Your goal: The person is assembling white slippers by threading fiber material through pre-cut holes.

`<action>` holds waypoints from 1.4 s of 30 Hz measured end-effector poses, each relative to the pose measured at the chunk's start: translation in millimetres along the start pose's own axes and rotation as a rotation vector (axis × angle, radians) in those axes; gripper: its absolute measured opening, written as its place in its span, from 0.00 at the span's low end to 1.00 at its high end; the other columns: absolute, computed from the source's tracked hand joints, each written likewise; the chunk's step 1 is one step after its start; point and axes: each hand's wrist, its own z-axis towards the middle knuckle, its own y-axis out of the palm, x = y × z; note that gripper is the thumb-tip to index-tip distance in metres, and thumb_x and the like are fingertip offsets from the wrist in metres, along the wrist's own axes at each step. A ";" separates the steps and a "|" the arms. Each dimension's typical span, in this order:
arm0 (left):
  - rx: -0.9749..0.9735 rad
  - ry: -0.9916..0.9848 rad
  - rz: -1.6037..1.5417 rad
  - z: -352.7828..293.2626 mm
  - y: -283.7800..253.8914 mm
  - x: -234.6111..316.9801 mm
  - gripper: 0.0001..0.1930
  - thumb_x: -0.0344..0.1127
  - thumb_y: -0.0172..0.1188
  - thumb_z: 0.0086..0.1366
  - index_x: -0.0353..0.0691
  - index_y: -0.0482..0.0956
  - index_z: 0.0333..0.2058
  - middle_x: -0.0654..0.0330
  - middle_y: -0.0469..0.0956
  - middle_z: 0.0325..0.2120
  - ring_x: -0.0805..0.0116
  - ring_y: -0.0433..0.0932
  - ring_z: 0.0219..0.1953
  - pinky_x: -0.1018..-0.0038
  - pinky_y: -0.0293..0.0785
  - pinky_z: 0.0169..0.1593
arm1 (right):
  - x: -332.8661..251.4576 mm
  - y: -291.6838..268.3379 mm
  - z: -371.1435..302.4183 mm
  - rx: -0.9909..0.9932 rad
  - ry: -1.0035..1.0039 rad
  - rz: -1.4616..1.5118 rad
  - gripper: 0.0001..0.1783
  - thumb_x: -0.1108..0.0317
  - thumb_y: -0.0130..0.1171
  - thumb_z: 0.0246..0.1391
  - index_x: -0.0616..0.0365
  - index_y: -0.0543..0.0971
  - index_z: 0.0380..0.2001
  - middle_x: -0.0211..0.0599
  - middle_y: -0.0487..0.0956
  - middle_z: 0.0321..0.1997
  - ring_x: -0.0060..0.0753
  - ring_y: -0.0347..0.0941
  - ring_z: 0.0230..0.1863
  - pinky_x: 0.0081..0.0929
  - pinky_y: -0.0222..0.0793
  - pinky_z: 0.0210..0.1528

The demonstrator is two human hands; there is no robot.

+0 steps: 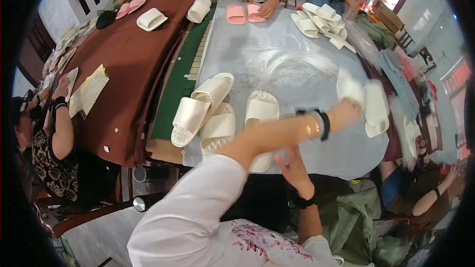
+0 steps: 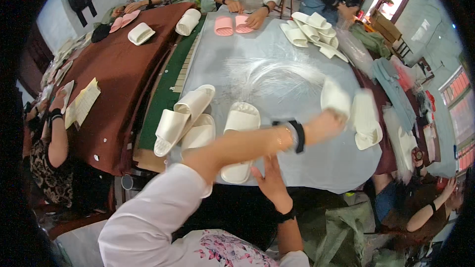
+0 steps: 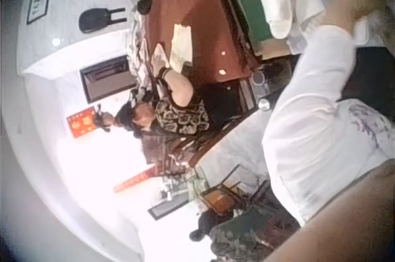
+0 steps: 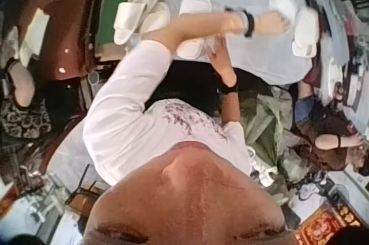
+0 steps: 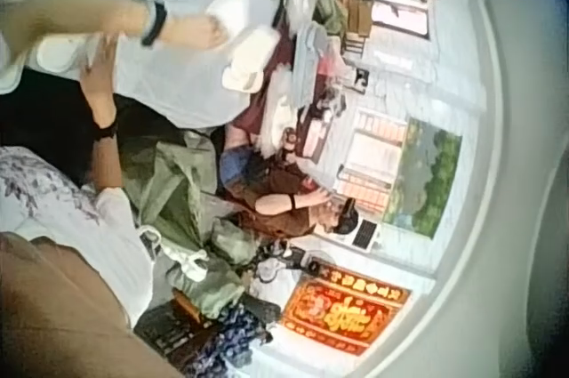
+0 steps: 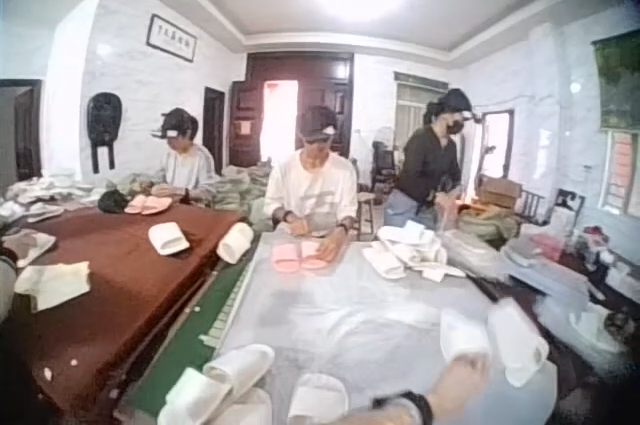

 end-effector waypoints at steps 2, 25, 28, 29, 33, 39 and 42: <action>-0.262 -0.171 -0.220 -33.2 55.0 43.5 0.13 0.32 0.49 0.50 0.35 0.74 0.35 0.52 0.72 0.33 0.61 0.72 0.33 0.67 0.67 0.37 | 1.5 21.8 -4.8 -0.213 -0.035 0.049 0.25 0.66 0.53 0.50 0.64 0.63 0.50 0.60 0.60 0.55 0.59 0.56 0.55 0.42 0.51 0.57; -0.295 -1.528 -0.119 -345.7 -220.4 63.1 0.58 0.50 0.67 0.42 0.29 0.33 0.59 0.41 0.53 0.55 0.42 0.60 0.52 0.51 0.69 0.42 | 198.4 -144.3 -2.6 0.141 0.471 -0.747 0.43 0.52 0.56 0.45 0.30 0.46 0.62 0.47 0.37 0.67 0.60 0.42 0.63 0.68 0.48 0.50; -0.329 -1.500 -0.013 -313.0 -214.7 62.3 0.57 0.49 0.67 0.42 0.27 0.36 0.58 0.42 0.59 0.51 0.46 0.62 0.50 0.64 0.74 0.36 | 252.3 -181.3 -5.8 0.198 0.442 -0.840 0.41 0.57 0.54 0.47 0.35 0.47 0.62 0.49 0.42 0.66 0.59 0.53 0.59 0.55 0.58 0.49; -0.333 -1.524 -0.039 -302.4 -210.4 59.9 0.57 0.48 0.68 0.41 0.27 0.38 0.58 0.42 0.60 0.50 0.47 0.62 0.50 0.69 0.75 0.33 | 280.0 -205.7 -11.6 0.236 0.397 -0.802 0.40 0.58 0.53 0.47 0.38 0.48 0.62 0.49 0.44 0.65 0.58 0.58 0.57 0.47 0.63 0.48; -0.642 -1.606 -0.065 -288.2 -228.6 55.6 0.43 0.48 0.61 0.51 0.25 0.50 0.56 0.44 0.71 0.41 0.55 0.76 0.30 0.70 0.74 0.29 | 136.0 -123.1 49.8 0.107 0.495 -0.958 0.28 0.60 0.53 0.49 0.52 0.63 0.54 0.51 0.61 0.57 0.51 0.64 0.53 0.40 0.66 0.45; -0.409 -1.159 -0.067 -275.6 -225.0 12.6 0.32 0.43 0.59 0.52 0.42 0.60 0.55 0.48 0.62 0.51 0.53 0.67 0.48 0.58 0.70 0.39 | -18.8 -30.2 69.2 -0.167 -0.156 -0.263 0.32 0.63 0.51 0.51 0.54 0.55 0.59 0.56 0.53 0.62 0.55 0.53 0.60 0.38 0.54 0.58; -0.426 -1.200 0.144 -290.8 -198.4 -26.3 0.30 0.35 0.59 0.50 0.56 0.63 0.54 0.51 0.48 0.60 0.44 0.50 0.60 0.48 0.62 0.51 | -18.0 1.3 94.9 -0.156 -0.200 -0.232 0.31 0.72 0.48 0.49 0.53 0.55 0.59 0.56 0.52 0.62 0.56 0.53 0.60 0.38 0.56 0.57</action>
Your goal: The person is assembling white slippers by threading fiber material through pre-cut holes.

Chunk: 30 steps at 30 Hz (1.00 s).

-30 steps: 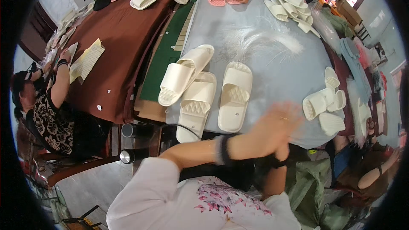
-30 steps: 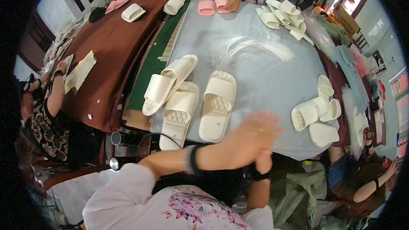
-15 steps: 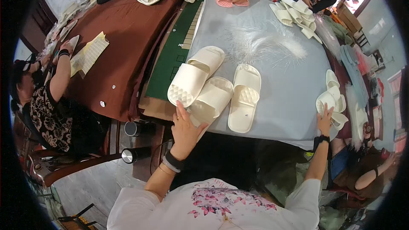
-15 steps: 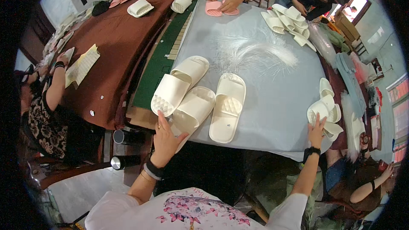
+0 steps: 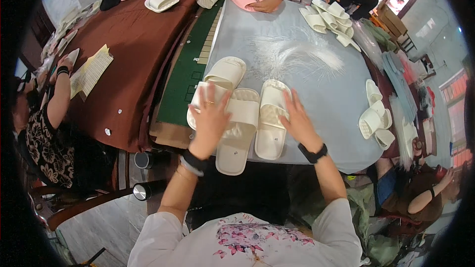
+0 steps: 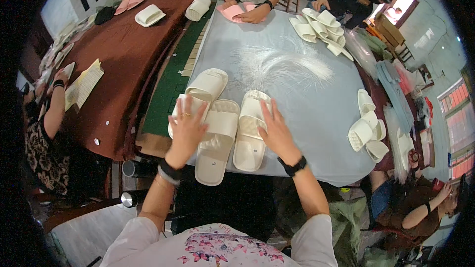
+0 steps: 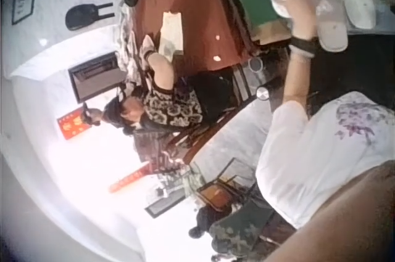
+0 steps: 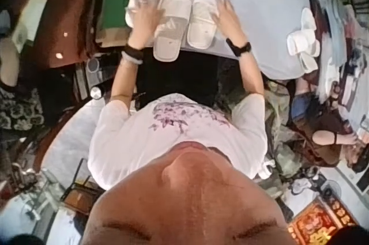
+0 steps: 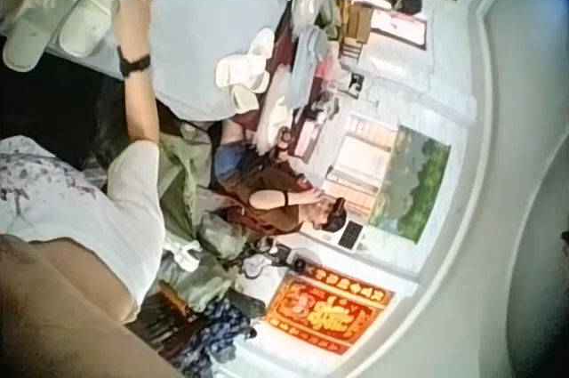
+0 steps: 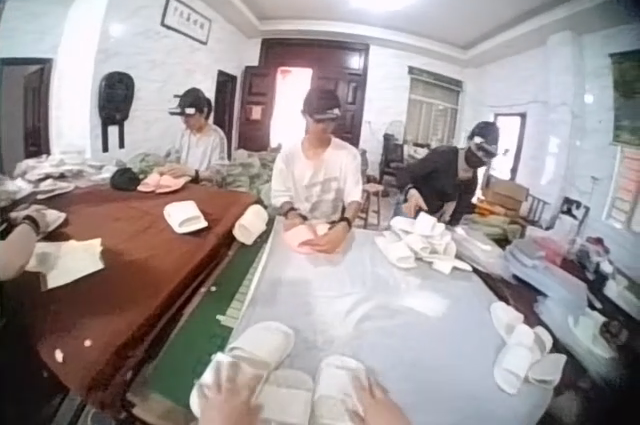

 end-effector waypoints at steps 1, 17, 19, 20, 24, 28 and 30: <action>0.000 0.009 -0.002 3.9 4.8 -8.5 0.30 0.35 0.59 0.50 0.56 0.63 0.54 0.51 0.48 0.60 0.44 0.50 0.60 0.48 0.62 0.51 | 9.7 11.3 4.6 -0.012 -0.039 0.010 0.31 0.77 0.46 0.48 0.53 0.56 0.58 0.56 0.52 0.62 0.56 0.53 0.59 0.38 0.57 0.57; -0.081 0.065 -0.405 -88.2 -3.9 42.8 0.35 0.36 0.63 0.48 0.33 0.58 0.54 0.39 0.51 0.57 0.41 0.51 0.59 0.59 0.52 0.58 | 98.3 -47.3 33.6 -0.032 0.071 -0.088 0.14 0.76 0.53 0.43 0.53 0.77 0.37 0.40 0.74 0.39 0.47 0.68 0.44 0.36 0.66 0.45; -0.140 0.115 -0.439 -94.0 10.0 52.6 0.36 0.37 0.64 0.47 0.33 0.59 0.54 0.38 0.50 0.57 0.40 0.49 0.60 0.58 0.51 0.58 | 136.0 -32.6 59.9 0.174 0.006 -0.316 0.11 0.75 0.55 0.42 0.51 0.77 0.32 0.38 0.73 0.35 0.45 0.69 0.39 0.36 0.67 0.41; -0.201 0.180 -0.369 -93.4 14.5 58.5 0.36 0.39 0.64 0.46 0.33 0.60 0.53 0.38 0.49 0.57 0.40 0.48 0.60 0.56 0.51 0.58 | 154.9 -23.5 66.8 0.178 0.011 -0.324 0.11 0.75 0.55 0.42 0.51 0.77 0.32 0.38 0.73 0.35 0.45 0.69 0.39 0.36 0.67 0.41; -0.253 0.303 -0.271 -93.4 28.1 61.7 0.38 0.47 0.67 0.41 0.36 0.65 0.51 0.41 0.50 0.58 0.41 0.47 0.61 0.55 0.51 0.58 | 159.9 -4.4 94.3 0.077 0.007 -0.288 0.05 0.73 0.54 0.42 0.52 0.75 0.26 0.34 0.73 0.37 0.42 0.69 0.39 0.36 0.67 0.39; -0.290 0.241 -0.411 -88.2 28.4 78.9 0.39 0.45 0.65 0.45 0.38 0.60 0.54 0.40 0.44 0.59 0.38 0.48 0.59 0.52 0.53 0.56 | 145.4 -5.5 87.3 0.282 0.050 -0.151 0.03 0.72 0.51 0.45 0.54 0.71 0.27 0.36 0.72 0.36 0.41 0.69 0.37 0.34 0.66 0.35; -0.253 0.301 -0.374 -80.3 19.2 93.7 0.40 0.46 0.66 0.44 0.38 0.59 0.55 0.40 0.45 0.59 0.38 0.49 0.59 0.52 0.55 0.55 | 135.5 -13.4 81.3 0.460 0.073 0.023 0.05 0.72 0.51 0.46 0.54 0.70 0.29 0.36 0.72 0.35 0.41 0.69 0.36 0.34 0.65 0.35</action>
